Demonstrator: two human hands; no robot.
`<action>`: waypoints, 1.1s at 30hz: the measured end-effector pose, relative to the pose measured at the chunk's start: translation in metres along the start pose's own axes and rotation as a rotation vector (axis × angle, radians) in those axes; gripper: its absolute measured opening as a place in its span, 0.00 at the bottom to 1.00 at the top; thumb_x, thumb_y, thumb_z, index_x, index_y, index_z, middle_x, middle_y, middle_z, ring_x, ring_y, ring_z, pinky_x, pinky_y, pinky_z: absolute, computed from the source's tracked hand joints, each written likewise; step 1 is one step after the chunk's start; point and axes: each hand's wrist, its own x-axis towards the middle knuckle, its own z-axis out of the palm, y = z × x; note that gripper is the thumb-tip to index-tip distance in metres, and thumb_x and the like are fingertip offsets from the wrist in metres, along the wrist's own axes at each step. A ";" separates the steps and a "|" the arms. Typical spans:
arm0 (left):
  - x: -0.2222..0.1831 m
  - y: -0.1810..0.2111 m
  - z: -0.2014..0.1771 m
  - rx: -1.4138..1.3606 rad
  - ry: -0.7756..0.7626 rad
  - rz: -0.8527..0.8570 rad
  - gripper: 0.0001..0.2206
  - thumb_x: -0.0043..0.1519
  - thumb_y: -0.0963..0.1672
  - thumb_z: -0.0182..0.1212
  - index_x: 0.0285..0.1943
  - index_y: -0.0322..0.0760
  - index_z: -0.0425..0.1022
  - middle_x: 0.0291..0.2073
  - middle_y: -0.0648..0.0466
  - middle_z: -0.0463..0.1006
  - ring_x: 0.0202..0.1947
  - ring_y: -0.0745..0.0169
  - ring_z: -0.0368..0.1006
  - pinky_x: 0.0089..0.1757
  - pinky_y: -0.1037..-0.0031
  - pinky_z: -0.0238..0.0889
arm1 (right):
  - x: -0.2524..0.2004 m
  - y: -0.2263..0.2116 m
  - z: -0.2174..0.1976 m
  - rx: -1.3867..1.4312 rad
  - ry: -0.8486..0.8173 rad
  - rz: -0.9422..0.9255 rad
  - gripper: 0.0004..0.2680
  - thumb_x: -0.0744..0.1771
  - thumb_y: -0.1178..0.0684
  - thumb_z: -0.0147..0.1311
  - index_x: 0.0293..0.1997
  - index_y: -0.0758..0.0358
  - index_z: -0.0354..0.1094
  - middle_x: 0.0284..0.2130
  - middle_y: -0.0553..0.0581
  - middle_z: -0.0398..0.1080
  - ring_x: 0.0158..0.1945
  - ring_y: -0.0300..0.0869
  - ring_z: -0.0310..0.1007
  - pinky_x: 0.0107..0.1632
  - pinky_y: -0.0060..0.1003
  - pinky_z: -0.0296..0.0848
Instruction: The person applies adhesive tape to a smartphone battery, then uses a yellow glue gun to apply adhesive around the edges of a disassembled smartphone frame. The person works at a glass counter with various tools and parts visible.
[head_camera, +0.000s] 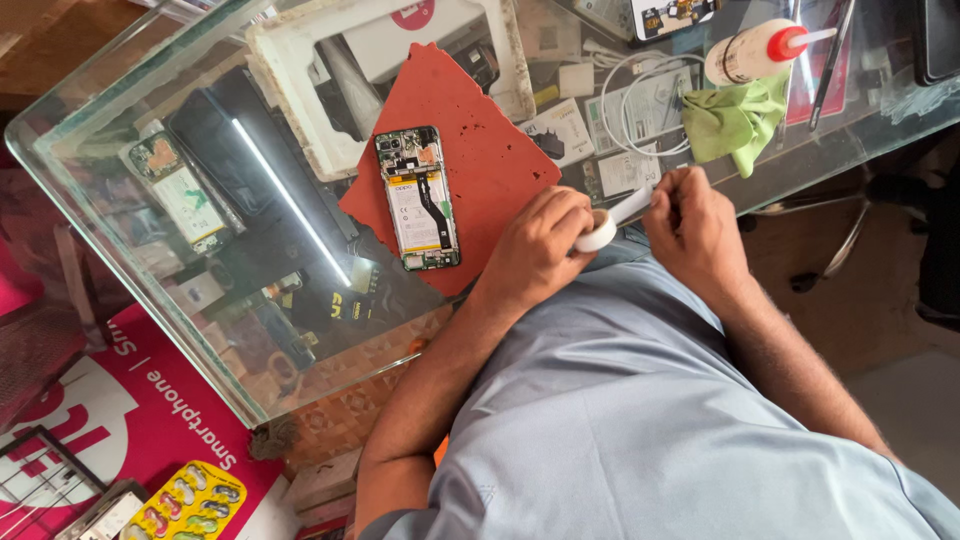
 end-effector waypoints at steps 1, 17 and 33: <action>-0.001 -0.002 0.000 0.010 -0.021 -0.020 0.19 0.53 0.37 0.70 0.49 0.40 0.64 0.43 0.50 0.73 0.48 0.49 0.73 0.50 0.62 0.69 | 0.001 0.000 0.000 -0.028 0.021 -0.016 0.05 0.71 0.59 0.53 0.44 0.69 0.59 0.24 0.62 0.69 0.25 0.50 0.72 0.31 0.45 0.71; 0.000 -0.008 0.007 0.272 -0.016 0.031 0.17 0.64 0.36 0.63 0.60 0.42 0.69 0.40 0.54 0.66 0.40 0.58 0.73 0.39 0.67 0.72 | 0.008 0.001 0.021 -0.412 0.173 0.015 0.07 0.72 0.54 0.55 0.43 0.66 0.62 0.20 0.55 0.70 0.24 0.52 0.73 0.30 0.47 0.69; -0.003 -0.014 0.013 0.266 -0.018 0.020 0.16 0.64 0.37 0.65 0.59 0.41 0.70 0.40 0.54 0.68 0.40 0.59 0.74 0.40 0.68 0.74 | 0.010 -0.003 0.003 -0.163 0.181 0.029 0.06 0.71 0.58 0.57 0.49 0.69 0.65 0.20 0.55 0.67 0.23 0.48 0.70 0.31 0.42 0.68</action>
